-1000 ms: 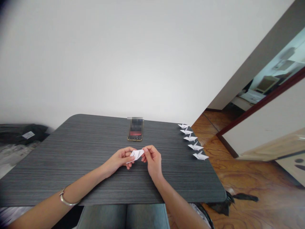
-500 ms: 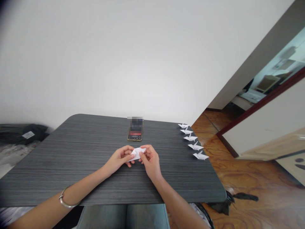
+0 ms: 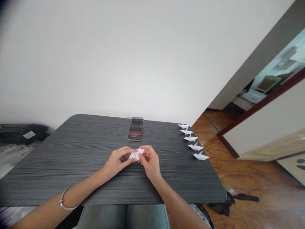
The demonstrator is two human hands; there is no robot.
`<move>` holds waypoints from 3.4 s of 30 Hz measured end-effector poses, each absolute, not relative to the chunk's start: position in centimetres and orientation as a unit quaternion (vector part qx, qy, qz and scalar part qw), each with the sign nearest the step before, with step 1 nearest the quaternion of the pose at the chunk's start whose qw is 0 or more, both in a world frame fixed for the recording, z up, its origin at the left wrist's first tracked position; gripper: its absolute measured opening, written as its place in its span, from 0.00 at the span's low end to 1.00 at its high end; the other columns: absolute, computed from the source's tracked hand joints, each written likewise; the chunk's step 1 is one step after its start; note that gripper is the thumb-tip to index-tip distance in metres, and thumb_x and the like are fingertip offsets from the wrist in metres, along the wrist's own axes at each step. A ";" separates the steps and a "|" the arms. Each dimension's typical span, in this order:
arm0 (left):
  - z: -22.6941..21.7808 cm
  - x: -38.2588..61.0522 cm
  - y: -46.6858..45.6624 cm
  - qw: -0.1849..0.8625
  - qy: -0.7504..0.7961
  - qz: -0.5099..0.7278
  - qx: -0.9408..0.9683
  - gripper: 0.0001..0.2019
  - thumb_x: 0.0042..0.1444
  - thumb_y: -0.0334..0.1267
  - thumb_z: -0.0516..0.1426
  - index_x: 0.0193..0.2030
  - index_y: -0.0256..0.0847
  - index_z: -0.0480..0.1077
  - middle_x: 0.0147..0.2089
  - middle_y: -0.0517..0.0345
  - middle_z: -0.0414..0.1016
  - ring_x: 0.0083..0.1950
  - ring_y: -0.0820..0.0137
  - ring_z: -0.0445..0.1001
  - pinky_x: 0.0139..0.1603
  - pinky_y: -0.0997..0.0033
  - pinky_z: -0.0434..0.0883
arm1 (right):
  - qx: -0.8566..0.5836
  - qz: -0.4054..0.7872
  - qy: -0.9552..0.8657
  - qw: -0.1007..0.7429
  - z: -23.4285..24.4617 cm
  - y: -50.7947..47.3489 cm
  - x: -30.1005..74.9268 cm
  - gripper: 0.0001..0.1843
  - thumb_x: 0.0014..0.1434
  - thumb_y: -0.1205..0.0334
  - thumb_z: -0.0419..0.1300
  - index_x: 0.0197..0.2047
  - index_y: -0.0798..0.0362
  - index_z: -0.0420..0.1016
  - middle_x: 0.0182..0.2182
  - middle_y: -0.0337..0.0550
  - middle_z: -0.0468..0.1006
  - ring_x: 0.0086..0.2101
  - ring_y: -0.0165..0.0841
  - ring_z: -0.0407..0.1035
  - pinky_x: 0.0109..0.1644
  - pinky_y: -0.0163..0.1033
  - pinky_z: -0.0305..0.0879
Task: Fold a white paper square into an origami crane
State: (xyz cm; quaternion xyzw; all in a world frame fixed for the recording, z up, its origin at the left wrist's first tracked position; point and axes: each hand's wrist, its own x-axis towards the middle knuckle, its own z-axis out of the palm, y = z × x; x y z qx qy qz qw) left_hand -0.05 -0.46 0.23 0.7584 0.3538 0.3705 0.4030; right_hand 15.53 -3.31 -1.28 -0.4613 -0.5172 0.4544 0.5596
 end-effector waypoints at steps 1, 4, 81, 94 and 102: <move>0.2 0.0 -0.5 0.400 0.351 0.371 0.761 0.14 0.48 0.39 0.56 0.43 0.40 0.71 0.34 0.53 0.71 0.32 0.71 0.68 0.29 0.77 0.66 | -0.462 0.451 -0.517 0.562 -1.3 -3.3 15.5 0.10 0.51 0.63 0.57 0.39 0.52 0.64 0.22 0.33 0.65 0.21 0.25 0.64 0.21 0.29 0.59; 0.1 0.0 -0.6 0.393 0.359 0.375 0.759 0.12 0.50 0.38 0.54 0.41 0.39 0.71 0.34 0.54 0.70 0.31 0.72 0.68 0.29 0.77 0.66 | -0.466 0.443 -0.515 0.566 -1.2 -3.2 15.5 0.10 0.51 0.63 0.57 0.38 0.52 0.65 0.21 0.33 0.65 0.20 0.25 0.64 0.21 0.29 0.59; -1.2 -0.2 0.4 0.442 0.441 0.366 0.690 0.12 0.49 0.35 0.53 0.39 0.36 0.73 0.30 0.56 0.76 0.25 0.73 0.69 0.28 0.76 0.64 | -0.420 0.572 -0.505 0.491 -1.8 -2.9 15.5 0.17 0.47 0.68 0.54 0.43 0.52 0.64 0.31 0.40 0.72 0.26 0.27 0.66 0.20 0.28 0.59; -1.2 0.3 -0.3 0.380 0.442 0.329 0.743 0.16 0.49 0.30 0.51 0.46 0.39 0.64 0.28 0.61 0.73 0.25 0.74 0.68 0.28 0.77 0.63 | -0.498 0.516 -0.471 0.513 -1.8 -2.8 15.2 0.13 0.45 0.68 0.58 0.38 0.56 0.66 0.20 0.34 0.71 0.19 0.26 0.65 0.21 0.29 0.62; -0.8 0.4 -0.4 0.368 0.451 0.294 0.758 0.18 0.48 0.28 0.50 0.47 0.39 0.65 0.29 0.59 0.74 0.26 0.73 0.69 0.29 0.76 0.62 | -0.508 0.476 -0.521 0.493 -1.8 -3.0 15.2 0.09 0.46 0.67 0.57 0.34 0.57 0.72 0.23 0.39 0.75 0.22 0.28 0.67 0.23 0.31 0.61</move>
